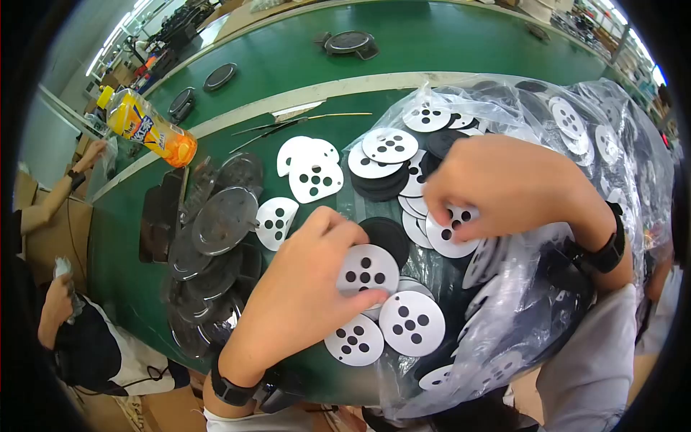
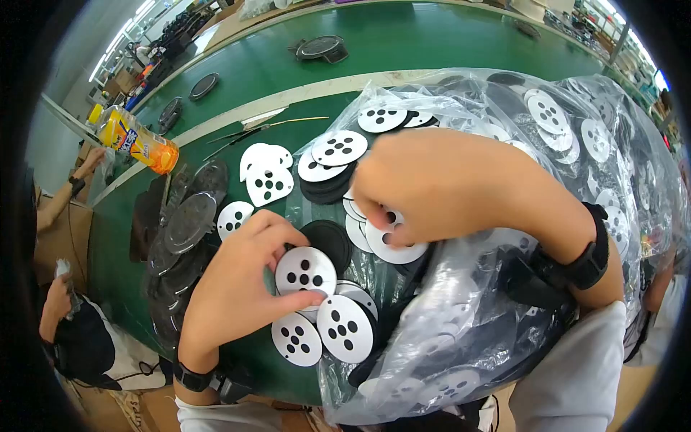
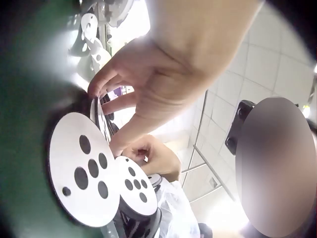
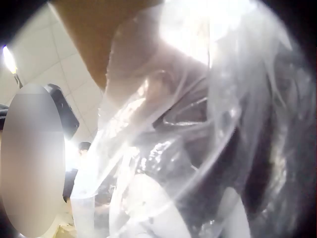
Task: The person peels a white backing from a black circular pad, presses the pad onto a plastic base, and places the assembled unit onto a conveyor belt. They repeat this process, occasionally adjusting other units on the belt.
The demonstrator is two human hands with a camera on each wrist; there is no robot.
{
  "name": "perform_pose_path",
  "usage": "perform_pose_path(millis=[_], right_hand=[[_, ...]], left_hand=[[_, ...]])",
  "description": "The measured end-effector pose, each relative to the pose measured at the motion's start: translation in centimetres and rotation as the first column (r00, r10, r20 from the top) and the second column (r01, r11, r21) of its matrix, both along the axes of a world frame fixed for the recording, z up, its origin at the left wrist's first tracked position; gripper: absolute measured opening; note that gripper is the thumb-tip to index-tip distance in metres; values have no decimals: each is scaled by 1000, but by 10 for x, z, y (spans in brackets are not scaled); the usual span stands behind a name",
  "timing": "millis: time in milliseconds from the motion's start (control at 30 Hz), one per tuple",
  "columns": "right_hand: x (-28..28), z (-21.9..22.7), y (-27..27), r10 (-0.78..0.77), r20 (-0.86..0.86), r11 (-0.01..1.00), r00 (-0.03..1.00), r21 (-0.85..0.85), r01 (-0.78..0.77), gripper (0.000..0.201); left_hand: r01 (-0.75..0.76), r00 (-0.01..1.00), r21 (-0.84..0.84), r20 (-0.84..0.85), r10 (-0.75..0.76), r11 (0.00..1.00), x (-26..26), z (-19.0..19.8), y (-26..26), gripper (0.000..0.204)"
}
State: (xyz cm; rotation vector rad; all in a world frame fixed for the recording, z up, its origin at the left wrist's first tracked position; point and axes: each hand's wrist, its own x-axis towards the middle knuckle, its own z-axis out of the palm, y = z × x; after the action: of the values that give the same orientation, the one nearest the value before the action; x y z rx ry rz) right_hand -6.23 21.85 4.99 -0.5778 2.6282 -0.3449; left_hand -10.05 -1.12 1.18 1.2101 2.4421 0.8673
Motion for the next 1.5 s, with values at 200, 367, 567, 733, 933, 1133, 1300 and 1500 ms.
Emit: perform_pose_path(millis=[200,367,567,733,933,1133,1300,1500], right_hand=[[-4,4,-15,-271,-118,786,955,-599,149,21],[2,-1,-21,-234,-322,729,917,-682,-53,21],[20,8,-38,-344,-313,679,885,-735,4,7],[18,6,-38,-256,-473,717,843,-678,-163,7],[17,2,-38,-278,-615,711,738,-648,-272,11],[14,-1,-39,-273,-642,688,717,-651,-321,12],[12,-3,-38,-262,-705,697,659,-610,-376,10],[16,-1,-42,-277,-749,760,602,-554,-339,12]], left_hand=[[-149,987,103,-51,155,983,-7,6,0,19],[-426,807,508,587,61,748,0,27,3,17],[-417,806,681,583,-101,601,6,23,6,27],[-460,828,684,561,-4,566,17,33,7,32],[-441,847,711,532,-10,548,19,29,9,32],[-449,827,705,561,-45,549,21,32,8,33],[-467,803,691,593,-64,552,21,31,8,34],[-489,797,685,602,-41,540,22,26,11,32]])
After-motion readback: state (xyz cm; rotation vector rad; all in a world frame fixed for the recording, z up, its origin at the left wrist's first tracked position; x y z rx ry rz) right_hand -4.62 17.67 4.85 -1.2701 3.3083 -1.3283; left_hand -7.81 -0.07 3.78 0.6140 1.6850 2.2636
